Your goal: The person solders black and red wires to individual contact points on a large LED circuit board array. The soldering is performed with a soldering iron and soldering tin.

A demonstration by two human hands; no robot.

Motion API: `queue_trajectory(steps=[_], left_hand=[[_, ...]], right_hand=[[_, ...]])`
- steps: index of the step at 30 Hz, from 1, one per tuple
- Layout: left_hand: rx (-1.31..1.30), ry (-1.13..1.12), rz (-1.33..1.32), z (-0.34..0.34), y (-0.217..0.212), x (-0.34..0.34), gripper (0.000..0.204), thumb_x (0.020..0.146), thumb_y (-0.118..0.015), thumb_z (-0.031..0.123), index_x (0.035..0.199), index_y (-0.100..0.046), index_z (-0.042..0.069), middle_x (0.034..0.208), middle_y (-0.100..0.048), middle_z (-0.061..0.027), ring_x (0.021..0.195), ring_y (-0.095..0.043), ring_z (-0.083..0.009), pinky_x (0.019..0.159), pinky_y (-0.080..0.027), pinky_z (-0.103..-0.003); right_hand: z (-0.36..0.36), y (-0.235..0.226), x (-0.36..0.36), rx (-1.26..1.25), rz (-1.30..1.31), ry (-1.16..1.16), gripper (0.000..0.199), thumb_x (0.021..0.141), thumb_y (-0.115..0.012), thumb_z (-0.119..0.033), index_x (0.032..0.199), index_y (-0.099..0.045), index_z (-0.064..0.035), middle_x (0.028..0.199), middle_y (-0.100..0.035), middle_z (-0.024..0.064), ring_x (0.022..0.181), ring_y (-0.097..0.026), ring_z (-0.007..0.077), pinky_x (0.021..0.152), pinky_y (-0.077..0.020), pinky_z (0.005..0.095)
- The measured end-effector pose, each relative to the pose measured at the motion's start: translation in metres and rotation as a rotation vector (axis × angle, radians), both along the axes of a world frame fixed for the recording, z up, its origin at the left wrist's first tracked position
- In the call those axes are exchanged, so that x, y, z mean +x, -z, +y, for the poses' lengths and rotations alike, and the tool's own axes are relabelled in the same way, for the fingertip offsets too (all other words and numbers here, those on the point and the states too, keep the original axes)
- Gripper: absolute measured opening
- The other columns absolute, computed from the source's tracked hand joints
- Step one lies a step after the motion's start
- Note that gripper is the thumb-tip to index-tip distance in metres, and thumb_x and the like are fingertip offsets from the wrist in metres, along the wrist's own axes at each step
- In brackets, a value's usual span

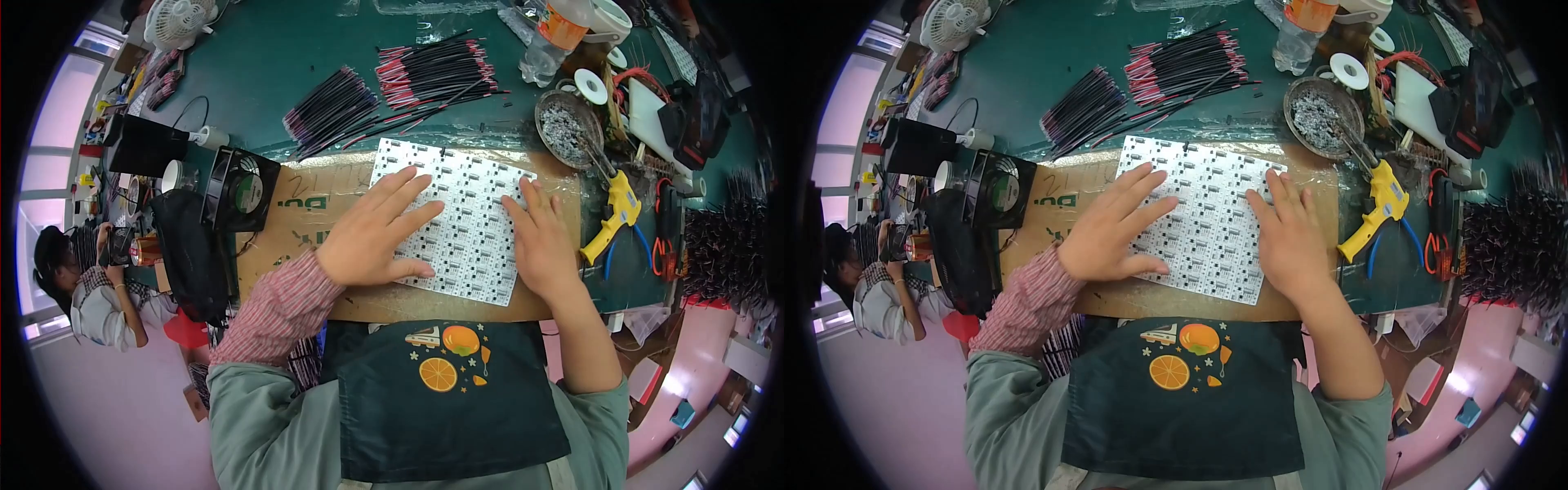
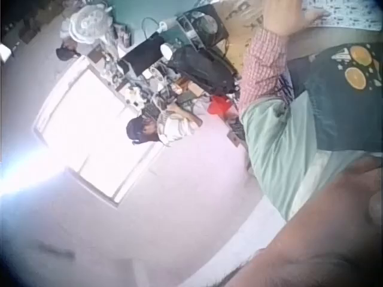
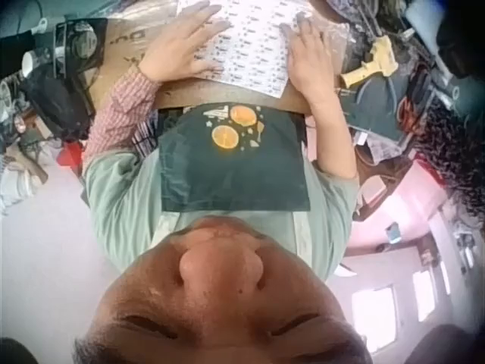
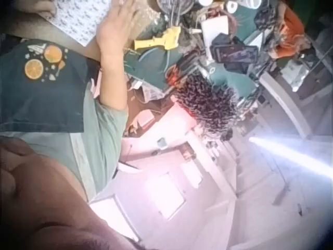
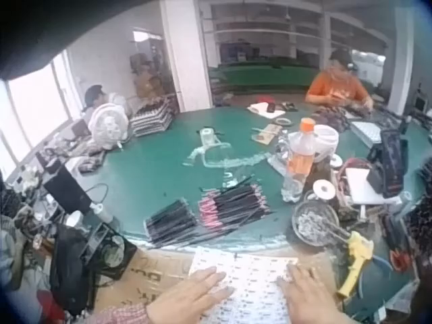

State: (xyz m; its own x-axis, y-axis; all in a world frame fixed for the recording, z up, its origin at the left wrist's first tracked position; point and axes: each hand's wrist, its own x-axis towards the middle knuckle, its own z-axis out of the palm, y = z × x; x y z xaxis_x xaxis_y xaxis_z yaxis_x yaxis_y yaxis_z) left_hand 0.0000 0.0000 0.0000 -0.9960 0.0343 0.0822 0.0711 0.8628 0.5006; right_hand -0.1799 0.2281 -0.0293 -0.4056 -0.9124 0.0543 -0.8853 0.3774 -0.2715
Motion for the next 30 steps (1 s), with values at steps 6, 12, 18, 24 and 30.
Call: queue_trajectory(steps=[6,12,18,24,30], left_hand=[[-0.26,-0.034,-0.005,0.005,0.026,-0.008,0.082,0.078,-0.05,0.069,0.139,-0.042,0.014,0.146,-0.028,-0.0234,0.138,-0.02,-0.0417,0.111,-0.016,-0.054],[-0.17,-0.243,-0.062,0.049,0.02,-0.001,0.079,0.079,-0.058,0.06,0.138,-0.041,0.011,0.146,-0.026,-0.0248,0.137,-0.02,-0.0432,0.11,-0.017,-0.057],[-0.08,-0.223,0.092,0.023,0.012,-0.013,0.058,0.083,-0.065,0.038,0.128,-0.049,0.004,0.131,-0.05,-0.0178,0.128,-0.04,-0.0377,0.107,-0.03,-0.046],[-0.085,-0.037,0.047,-0.017,0.023,-0.036,0.058,0.084,-0.063,0.038,0.13,-0.048,0.005,0.136,-0.047,-0.0154,0.132,-0.038,-0.0319,0.11,-0.028,-0.046],[-0.213,-0.186,0.125,-0.037,0.028,-0.048,0.059,0.081,-0.066,0.039,0.127,-0.051,0.006,0.136,-0.044,-0.0171,0.129,-0.038,-0.037,0.108,-0.029,-0.047]], right_hand=[[-0.012,-0.009,0.034,-0.027,-0.045,0.017,0.046,0.087,-0.058,-0.028,0.131,-0.051,-0.0148,0.144,-0.034,0.02,0.136,-0.028,0.0379,0.109,-0.0223,0.0557],[-0.022,-0.011,0.016,0.015,0.019,0.033,0.042,0.087,-0.057,-0.02,0.128,-0.053,-0.0192,0.144,-0.036,0.016,0.136,-0.029,0.0367,0.107,-0.0224,0.0595],[-0.027,-0.013,0.015,0.017,0.028,0.038,0.04,0.086,-0.055,-0.014,0.127,-0.054,-0.0185,0.142,-0.038,0.0169,0.134,-0.032,0.0377,0.106,-0.0249,0.0589],[-0.025,-0.009,0.011,0.0,0.04,0.048,0.041,0.087,-0.054,-0.013,0.128,-0.053,-0.0189,0.142,-0.038,0.0171,0.133,-0.032,0.0382,0.107,-0.0252,0.0583],[-0.021,-0.008,-0.001,0.0,0.034,0.005,0.043,0.087,-0.054,-0.012,0.129,-0.052,-0.0197,0.143,-0.037,0.0164,0.134,-0.032,0.0371,0.107,-0.0247,0.0571]])
